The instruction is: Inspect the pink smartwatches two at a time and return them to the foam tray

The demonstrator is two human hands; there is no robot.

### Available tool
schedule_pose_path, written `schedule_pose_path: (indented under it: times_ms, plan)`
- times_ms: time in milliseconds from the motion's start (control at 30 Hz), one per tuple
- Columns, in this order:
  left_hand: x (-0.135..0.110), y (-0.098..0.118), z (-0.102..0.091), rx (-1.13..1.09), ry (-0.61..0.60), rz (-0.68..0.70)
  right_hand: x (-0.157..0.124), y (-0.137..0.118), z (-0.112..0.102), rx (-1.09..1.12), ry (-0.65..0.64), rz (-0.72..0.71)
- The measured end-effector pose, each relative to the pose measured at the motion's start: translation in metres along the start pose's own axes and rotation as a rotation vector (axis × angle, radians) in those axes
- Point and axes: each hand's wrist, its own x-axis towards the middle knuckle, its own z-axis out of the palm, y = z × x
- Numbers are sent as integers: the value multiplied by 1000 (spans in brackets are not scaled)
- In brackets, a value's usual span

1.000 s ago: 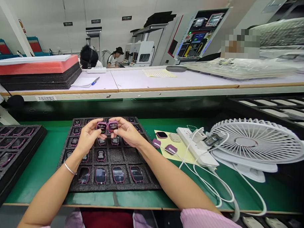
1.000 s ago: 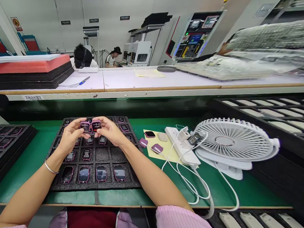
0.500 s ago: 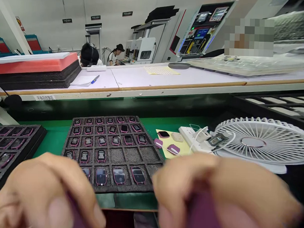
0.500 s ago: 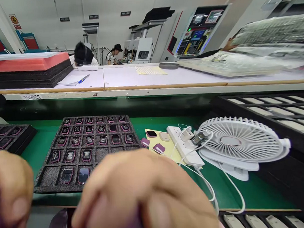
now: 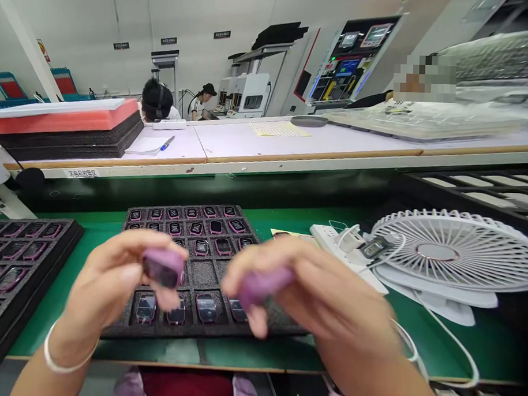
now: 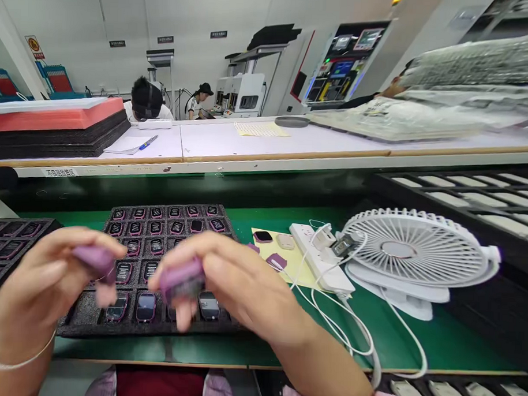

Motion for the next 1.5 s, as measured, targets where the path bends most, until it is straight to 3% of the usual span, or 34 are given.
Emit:
schedule_pose_path:
  times_ms: [133,300,633,800,900,1000,1100,1200,1267,1400,1500]
  plan:
    - [42,-45,-5,0,114,-178,46,34,-24,103,105,69]
    - [52,-85,0,91,82,-320,48,76,-46,-34,188,227]
    - [55,-113,17,163,-42,-365,19,92,-75,38,210,290]
    - [55,-120,15,277,-150,-420,10,96,-93,-32,101,275]
    - [56,-125,13,665,-258,-291,5,98,-103,-229,46,263]
    - [57,-133,12,1066,-319,-74,2,97,-109,-681,36,183]
    - [59,-141,12,1255,-381,-48,2,97,-112,-1029,10,32]
    - [59,-140,10,1304,-421,-59,3,101,-114,-1144,-54,9]
    - [56,-128,5,1314,-382,-4,3,103,-116,-1193,-96,35]
    - [34,-86,-25,1366,-200,124,-1,99,-114,-1281,-70,13]
    - [2,-65,-54,1445,-59,63,-2,92,-93,-1310,-48,-61]
